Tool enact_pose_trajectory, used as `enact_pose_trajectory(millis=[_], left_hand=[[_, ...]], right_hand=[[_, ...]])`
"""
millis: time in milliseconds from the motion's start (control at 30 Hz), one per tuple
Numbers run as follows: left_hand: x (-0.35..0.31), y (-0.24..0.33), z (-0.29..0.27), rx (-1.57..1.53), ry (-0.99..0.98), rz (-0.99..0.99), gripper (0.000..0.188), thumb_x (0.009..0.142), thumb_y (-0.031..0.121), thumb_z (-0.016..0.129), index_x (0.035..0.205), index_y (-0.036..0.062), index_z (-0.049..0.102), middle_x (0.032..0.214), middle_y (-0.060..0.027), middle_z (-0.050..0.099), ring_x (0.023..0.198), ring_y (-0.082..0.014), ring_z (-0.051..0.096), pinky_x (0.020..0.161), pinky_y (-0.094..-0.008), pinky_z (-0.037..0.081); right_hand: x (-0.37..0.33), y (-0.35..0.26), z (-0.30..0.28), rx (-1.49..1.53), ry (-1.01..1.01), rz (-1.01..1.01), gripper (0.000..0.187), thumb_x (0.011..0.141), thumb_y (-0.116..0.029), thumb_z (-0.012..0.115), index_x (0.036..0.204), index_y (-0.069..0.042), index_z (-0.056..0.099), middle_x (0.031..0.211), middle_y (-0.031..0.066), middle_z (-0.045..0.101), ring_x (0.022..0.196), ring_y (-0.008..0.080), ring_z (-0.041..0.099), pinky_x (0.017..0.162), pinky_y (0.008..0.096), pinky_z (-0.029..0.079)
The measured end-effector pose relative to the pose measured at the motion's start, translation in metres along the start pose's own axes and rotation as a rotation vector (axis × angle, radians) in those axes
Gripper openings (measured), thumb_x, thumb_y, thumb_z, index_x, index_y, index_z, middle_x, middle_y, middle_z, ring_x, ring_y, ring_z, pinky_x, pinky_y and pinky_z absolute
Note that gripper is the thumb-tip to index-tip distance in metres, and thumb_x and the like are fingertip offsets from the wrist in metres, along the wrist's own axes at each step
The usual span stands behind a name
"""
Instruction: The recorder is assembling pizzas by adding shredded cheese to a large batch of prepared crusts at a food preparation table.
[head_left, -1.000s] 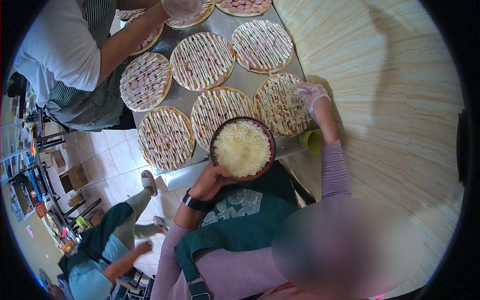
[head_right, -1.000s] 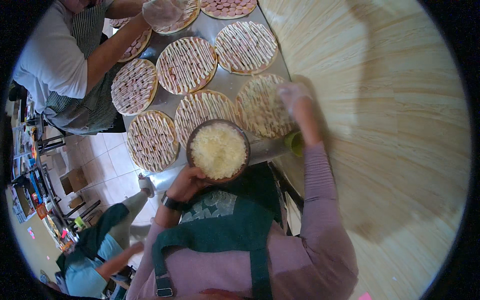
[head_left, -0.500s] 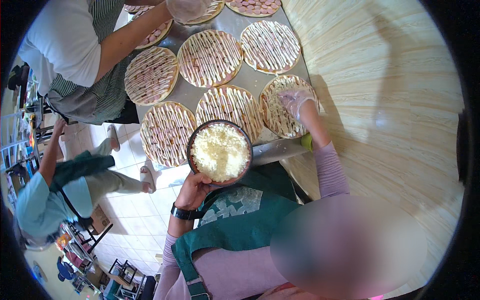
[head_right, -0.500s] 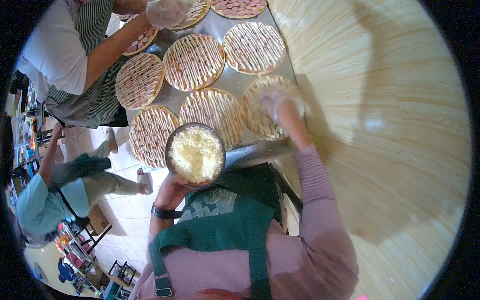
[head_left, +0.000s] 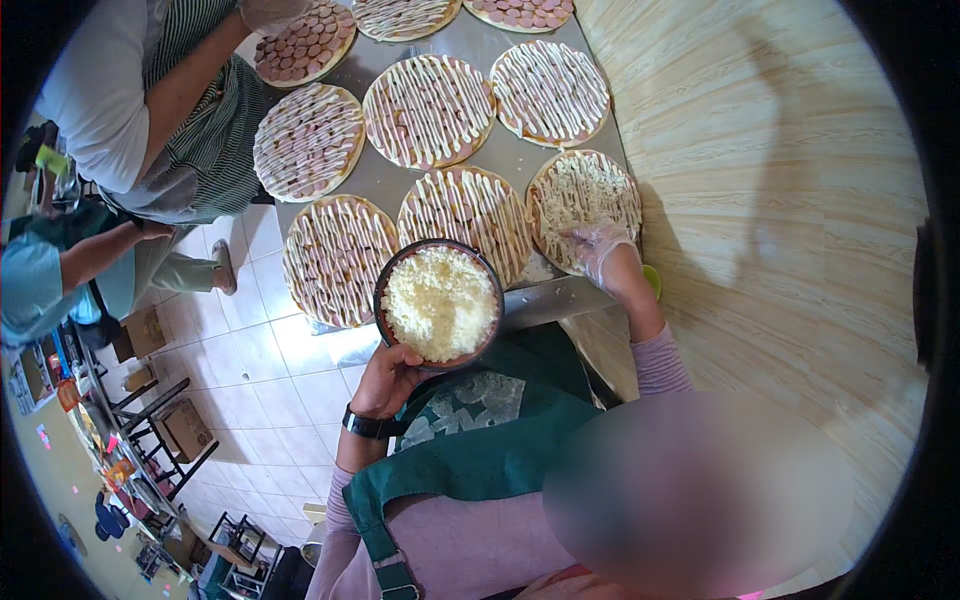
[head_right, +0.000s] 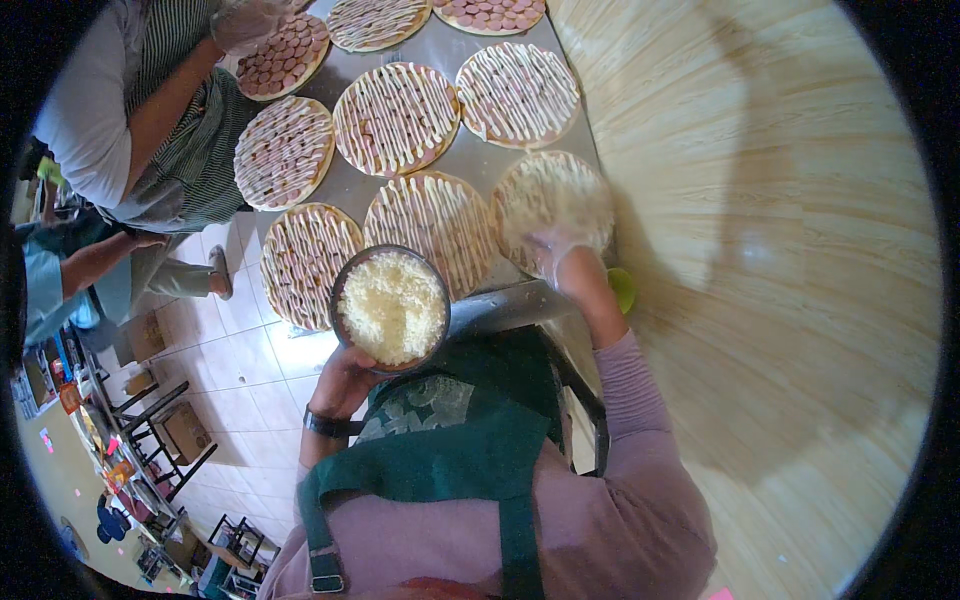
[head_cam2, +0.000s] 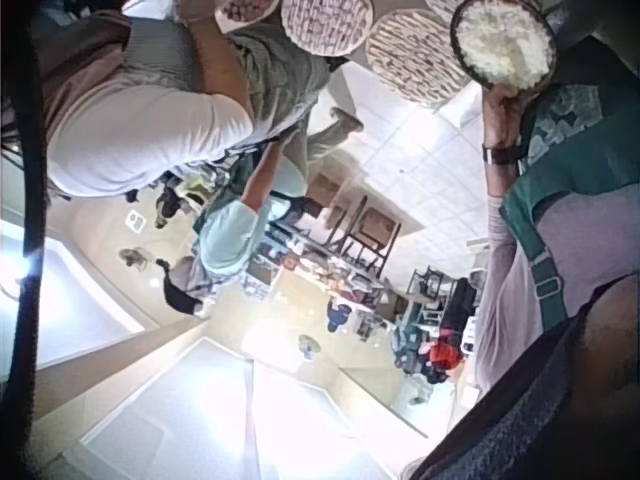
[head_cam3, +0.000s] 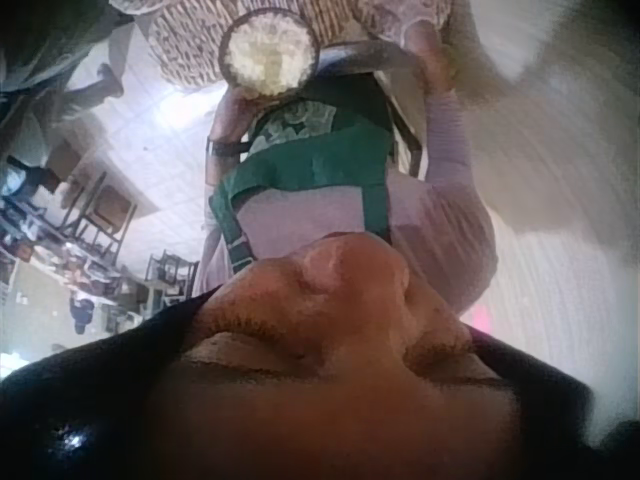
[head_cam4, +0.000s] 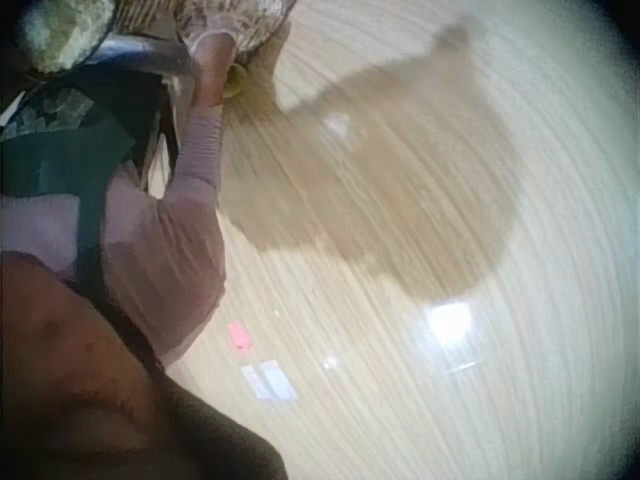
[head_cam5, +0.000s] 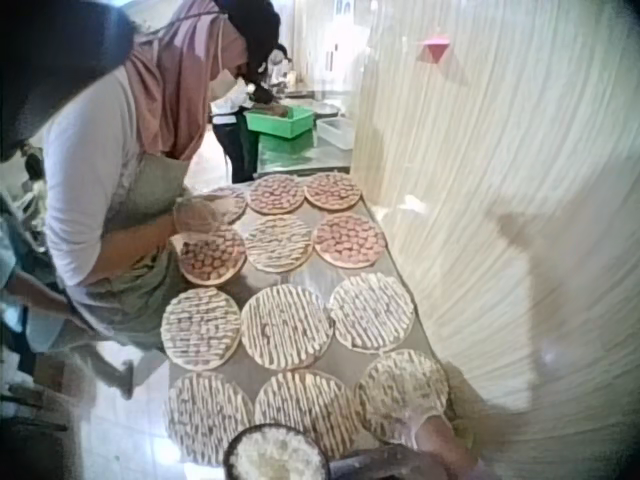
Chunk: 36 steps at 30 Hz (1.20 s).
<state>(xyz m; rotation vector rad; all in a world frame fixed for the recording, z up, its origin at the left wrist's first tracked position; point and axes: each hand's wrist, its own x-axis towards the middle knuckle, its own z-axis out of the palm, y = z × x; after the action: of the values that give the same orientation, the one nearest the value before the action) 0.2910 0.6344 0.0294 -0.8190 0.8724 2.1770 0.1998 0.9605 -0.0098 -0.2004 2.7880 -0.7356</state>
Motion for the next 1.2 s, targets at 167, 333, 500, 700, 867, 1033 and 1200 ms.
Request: enact_pose_trajectory(millis=[167, 333, 500, 700, 867, 1033, 1200], left_hand=[[0.001, 0.002, 0.003, -0.001, -0.011, -0.041, 0.06, 0.068, 0.0, 0.044, 0.126, -0.0012, 0.03, 0.119, -0.016, 0.047, 0.104, -0.0299, 0.051, 0.087, -0.0429, 0.046], [0.007, -0.002, 0.003, 0.01, -0.037, -0.056, 0.058, 0.069, -0.002, 0.041, 0.126, -0.0006, 0.03, 0.12, -0.0148, 0.046, 0.106, -0.0285, 0.051, 0.089, -0.0429, 0.045], [0.019, -0.008, 0.014, 0.113, -0.098, -0.064, 0.063, 0.067, 0.002, 0.048, 0.127, -0.0004, 0.029, 0.121, -0.0146, 0.046, 0.108, -0.0293, 0.049, 0.089, -0.0425, 0.044], [0.04, -0.017, 0.033, 0.085, -0.245, -0.188, 0.058, 0.068, 0.0, 0.047, 0.124, -0.0023, 0.034, 0.12, -0.014, 0.047, 0.108, -0.0277, 0.049, 0.095, -0.0422, 0.039], [0.055, -0.036, 0.033, 0.176, -0.196, -0.255, 0.066, 0.068, -0.002, 0.048, 0.13, 0.007, 0.025, 0.119, -0.0095, 0.047, 0.103, -0.0232, 0.05, 0.084, -0.0381, 0.045], [0.05, -0.03, 0.045, 0.206, -0.162, -0.229, 0.058, 0.068, -0.002, 0.047, 0.125, -0.0003, 0.034, 0.118, -0.0119, 0.049, 0.103, -0.0247, 0.051, 0.087, -0.0381, 0.044], [0.048, -0.023, 0.039, 0.166, -0.151, -0.207, 0.057, 0.069, -0.001, 0.045, 0.125, -0.0013, 0.034, 0.119, -0.0136, 0.048, 0.104, -0.0266, 0.051, 0.089, -0.0412, 0.043]], right_hand=[[0.005, -0.006, -0.008, 0.108, -0.078, 0.15, 0.025, 0.076, -0.011, 0.056, 0.099, -0.007, 0.062, 0.092, 0.0174, 0.059, 0.081, 0.0295, 0.057, 0.073, 0.0347, 0.045], [0.003, -0.039, -0.031, 0.166, 0.199, 0.013, 0.023, 0.077, -0.014, 0.059, 0.099, -0.009, 0.062, 0.098, 0.0131, 0.058, 0.082, 0.0274, 0.058, 0.075, 0.0342, 0.046], [-0.016, -0.11, -0.05, 0.275, -0.06, -0.244, 0.027, 0.076, -0.016, 0.062, 0.102, -0.01, 0.06, 0.104, 0.015, 0.056, 0.087, 0.0297, 0.057, 0.08, 0.0368, 0.047], [-0.048, -0.102, -0.008, -0.219, 0.018, -0.48, 0.045, 0.075, -0.021, 0.059, 0.118, -0.014, 0.049, 0.118, 0.0143, 0.048, 0.105, 0.0328, 0.048, 0.084, 0.039, 0.043], [-0.039, -0.081, -0.015, -0.101, -0.132, -0.343, 0.032, 0.075, -0.015, 0.058, 0.106, -0.009, 0.054, 0.105, 0.0133, 0.054, 0.089, 0.0288, 0.055, 0.077, 0.0371, 0.045], [-0.03, -0.067, -0.056, 0.418, -0.002, -0.105, 0.019, 0.073, -0.01, 0.063, 0.091, -0.005, 0.061, 0.085, 0.013, 0.06, 0.072, 0.0215, 0.059, 0.066, 0.0311, 0.047], [-0.026, -0.005, -0.064, 0.168, 0.009, 0.206, 0.017, 0.072, -0.01, 0.066, 0.087, -0.003, 0.066, 0.079, 0.0132, 0.064, 0.069, 0.0185, 0.06, 0.062, 0.0276, 0.047]])
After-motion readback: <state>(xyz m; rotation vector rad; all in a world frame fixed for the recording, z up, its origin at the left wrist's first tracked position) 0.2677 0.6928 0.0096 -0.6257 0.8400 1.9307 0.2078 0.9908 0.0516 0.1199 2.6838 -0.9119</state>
